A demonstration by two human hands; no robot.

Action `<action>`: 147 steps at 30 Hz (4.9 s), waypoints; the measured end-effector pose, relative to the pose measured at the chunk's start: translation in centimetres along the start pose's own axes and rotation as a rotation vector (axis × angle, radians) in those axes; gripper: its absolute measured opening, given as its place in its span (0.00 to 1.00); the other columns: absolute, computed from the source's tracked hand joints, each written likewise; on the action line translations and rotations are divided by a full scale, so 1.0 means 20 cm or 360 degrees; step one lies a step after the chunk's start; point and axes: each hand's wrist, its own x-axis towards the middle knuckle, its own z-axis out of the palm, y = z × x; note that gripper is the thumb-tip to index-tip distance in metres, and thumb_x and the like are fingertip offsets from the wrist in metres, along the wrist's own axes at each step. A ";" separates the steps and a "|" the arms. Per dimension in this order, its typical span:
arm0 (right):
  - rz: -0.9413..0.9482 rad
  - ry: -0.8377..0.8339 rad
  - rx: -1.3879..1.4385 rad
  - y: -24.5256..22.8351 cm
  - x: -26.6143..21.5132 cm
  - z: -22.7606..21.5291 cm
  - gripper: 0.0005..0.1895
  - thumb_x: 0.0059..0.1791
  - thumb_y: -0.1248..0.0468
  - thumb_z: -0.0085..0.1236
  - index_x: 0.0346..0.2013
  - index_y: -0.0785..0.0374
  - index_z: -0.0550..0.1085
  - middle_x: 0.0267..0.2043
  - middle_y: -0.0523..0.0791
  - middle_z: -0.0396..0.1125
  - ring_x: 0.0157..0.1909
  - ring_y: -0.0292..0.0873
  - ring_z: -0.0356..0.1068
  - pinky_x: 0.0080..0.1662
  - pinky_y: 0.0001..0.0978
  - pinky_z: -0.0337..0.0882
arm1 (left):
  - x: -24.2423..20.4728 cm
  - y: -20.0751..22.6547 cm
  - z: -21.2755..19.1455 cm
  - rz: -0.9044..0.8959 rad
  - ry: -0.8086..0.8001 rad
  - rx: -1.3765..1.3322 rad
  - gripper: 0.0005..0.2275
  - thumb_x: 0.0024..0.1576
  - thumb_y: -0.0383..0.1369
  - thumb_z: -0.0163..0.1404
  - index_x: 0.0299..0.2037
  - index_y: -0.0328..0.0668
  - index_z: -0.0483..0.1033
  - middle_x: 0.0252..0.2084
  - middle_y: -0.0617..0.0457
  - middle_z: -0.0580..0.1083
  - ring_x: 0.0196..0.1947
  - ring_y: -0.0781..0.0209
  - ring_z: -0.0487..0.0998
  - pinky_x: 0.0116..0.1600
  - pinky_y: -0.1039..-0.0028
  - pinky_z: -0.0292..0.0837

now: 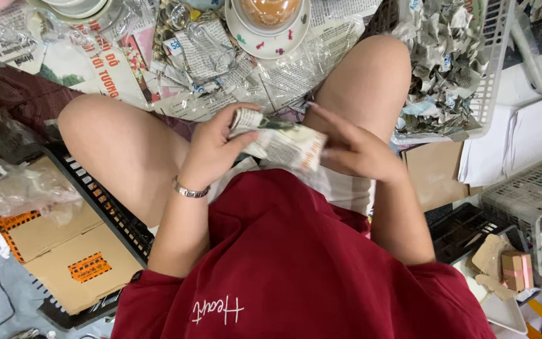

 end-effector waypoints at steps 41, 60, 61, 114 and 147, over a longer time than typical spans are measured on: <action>-0.0904 0.0019 -0.1254 -0.13 0.56 0.32 0.40 0.42 0.48 0.69 0.66 0.50 0.66 0.71 0.48 0.60 0.70 0.54 0.63 0.65 0.53 0.61 | 0.05 -0.37 -0.05 0.0112 0.0209 -0.0103 0.10 0.63 0.35 0.51 0.36 0.33 0.76 0.24 0.46 0.72 0.24 0.63 0.70 0.32 0.68 0.66; -0.0308 0.0260 -0.0641 0.20 0.52 0.29 0.15 0.44 0.64 0.67 0.45 0.64 0.78 0.39 0.53 0.73 0.41 0.53 0.75 0.45 0.40 0.73 | -0.03 -0.21 -0.01 0.0254 0.0550 0.0187 0.14 0.57 0.33 0.59 0.51 0.37 0.79 0.41 0.47 0.81 0.40 0.60 0.83 0.47 0.72 0.77; -0.0328 0.0335 -0.0730 0.25 0.53 0.28 0.13 0.45 0.64 0.68 0.42 0.65 0.78 0.38 0.54 0.73 0.41 0.54 0.74 0.44 0.41 0.72 | -0.03 -0.19 -0.03 0.0502 0.0745 0.0422 0.18 0.52 0.34 0.61 0.51 0.36 0.77 0.45 0.43 0.80 0.44 0.54 0.81 0.50 0.68 0.74; -0.0287 0.0909 -0.0836 -0.09 0.71 0.48 0.23 0.54 0.70 0.61 0.64 0.67 0.70 0.57 0.54 0.70 0.57 0.54 0.71 0.58 0.42 0.71 | 0.38 -0.55 -0.18 0.0258 0.1210 0.0260 0.20 0.58 0.32 0.63 0.58 0.36 0.72 0.50 0.46 0.77 0.47 0.55 0.81 0.51 0.67 0.77; -0.0378 0.0675 -0.1895 0.08 0.99 0.60 0.31 0.48 0.64 0.50 0.68 0.57 0.68 0.60 0.51 0.64 0.53 0.52 0.64 0.57 0.43 0.65 | 0.37 -0.29 -0.23 -0.0719 0.0510 0.1242 0.24 0.66 0.45 0.35 0.74 0.80 0.53 0.31 0.41 0.79 0.30 0.40 0.80 0.34 0.51 0.74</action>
